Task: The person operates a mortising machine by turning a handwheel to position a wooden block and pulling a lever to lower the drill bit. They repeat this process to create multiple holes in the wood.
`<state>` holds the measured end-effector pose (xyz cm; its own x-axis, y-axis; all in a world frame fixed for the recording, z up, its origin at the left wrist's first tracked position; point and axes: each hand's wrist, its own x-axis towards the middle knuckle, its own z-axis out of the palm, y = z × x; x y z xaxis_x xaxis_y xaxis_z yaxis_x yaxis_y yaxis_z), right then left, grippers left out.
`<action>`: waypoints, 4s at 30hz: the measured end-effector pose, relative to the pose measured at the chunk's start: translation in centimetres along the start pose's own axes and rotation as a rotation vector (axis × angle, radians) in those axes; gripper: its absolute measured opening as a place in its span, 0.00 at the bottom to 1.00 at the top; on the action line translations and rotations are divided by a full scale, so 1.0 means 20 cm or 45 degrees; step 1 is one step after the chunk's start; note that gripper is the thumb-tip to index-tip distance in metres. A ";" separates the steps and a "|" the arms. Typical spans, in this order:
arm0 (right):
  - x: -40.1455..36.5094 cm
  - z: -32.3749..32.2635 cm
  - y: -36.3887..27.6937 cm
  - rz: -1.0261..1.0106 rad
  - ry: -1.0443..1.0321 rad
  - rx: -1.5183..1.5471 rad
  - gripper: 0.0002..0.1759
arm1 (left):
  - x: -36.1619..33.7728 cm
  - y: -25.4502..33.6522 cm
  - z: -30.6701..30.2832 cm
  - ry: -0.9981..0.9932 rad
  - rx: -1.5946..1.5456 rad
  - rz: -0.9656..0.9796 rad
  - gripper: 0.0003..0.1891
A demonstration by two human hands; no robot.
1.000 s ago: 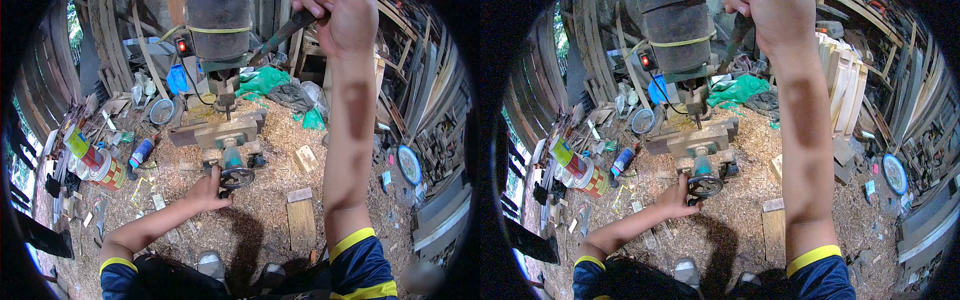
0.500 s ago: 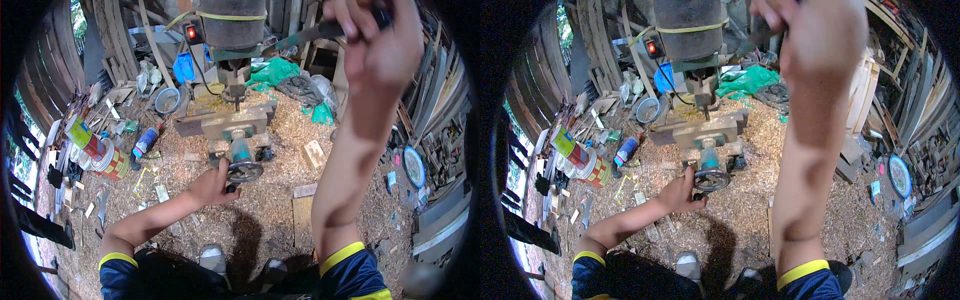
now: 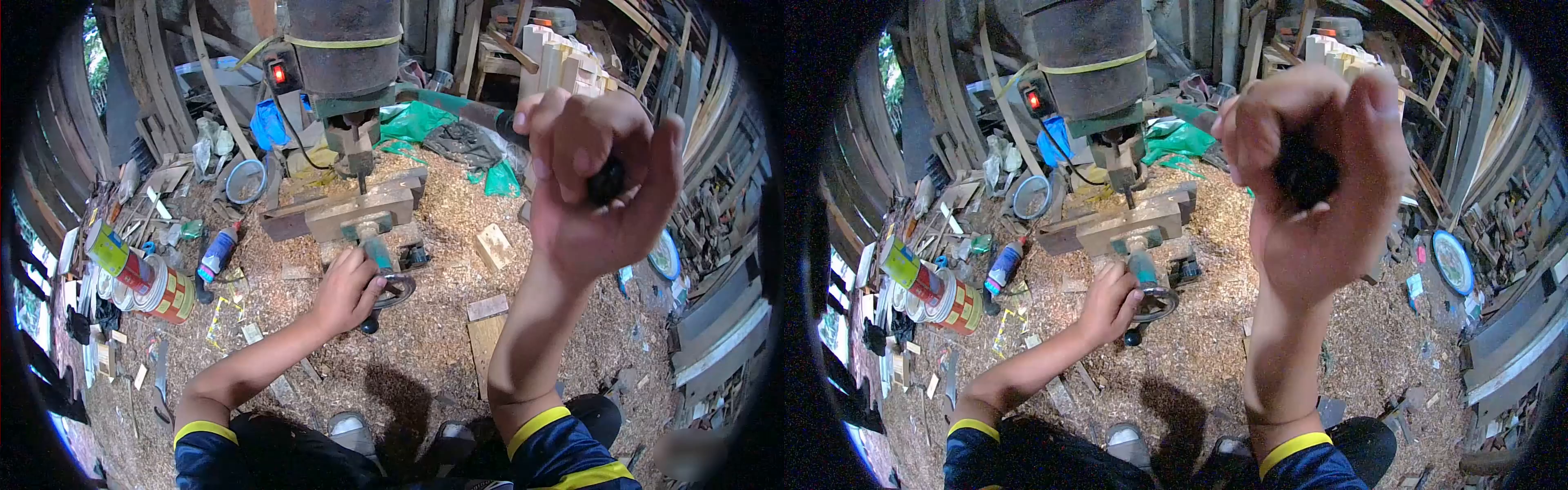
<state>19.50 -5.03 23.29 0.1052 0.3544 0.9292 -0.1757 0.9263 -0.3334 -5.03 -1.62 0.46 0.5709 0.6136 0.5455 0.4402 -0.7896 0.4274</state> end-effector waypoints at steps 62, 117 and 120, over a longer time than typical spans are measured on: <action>-1.69 -0.25 0.91 1.379 0.151 -1.012 0.29 | 0.03 -0.20 0.09 0.078 -0.446 0.212 0.13; 0.60 0.04 0.03 0.176 -0.178 0.030 0.29 | -0.30 0.16 0.08 -0.400 0.108 -0.879 0.47; 0.61 0.03 0.05 0.140 -0.177 0.164 0.29 | -0.31 0.14 0.09 -0.388 0.030 -0.876 0.48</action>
<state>20.02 0.20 34.29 -0.0556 0.4234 0.9043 -0.3033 0.8557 -0.4193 -6.13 -7.68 -2.94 0.3267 0.9429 -0.0643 0.7798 -0.2305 0.5821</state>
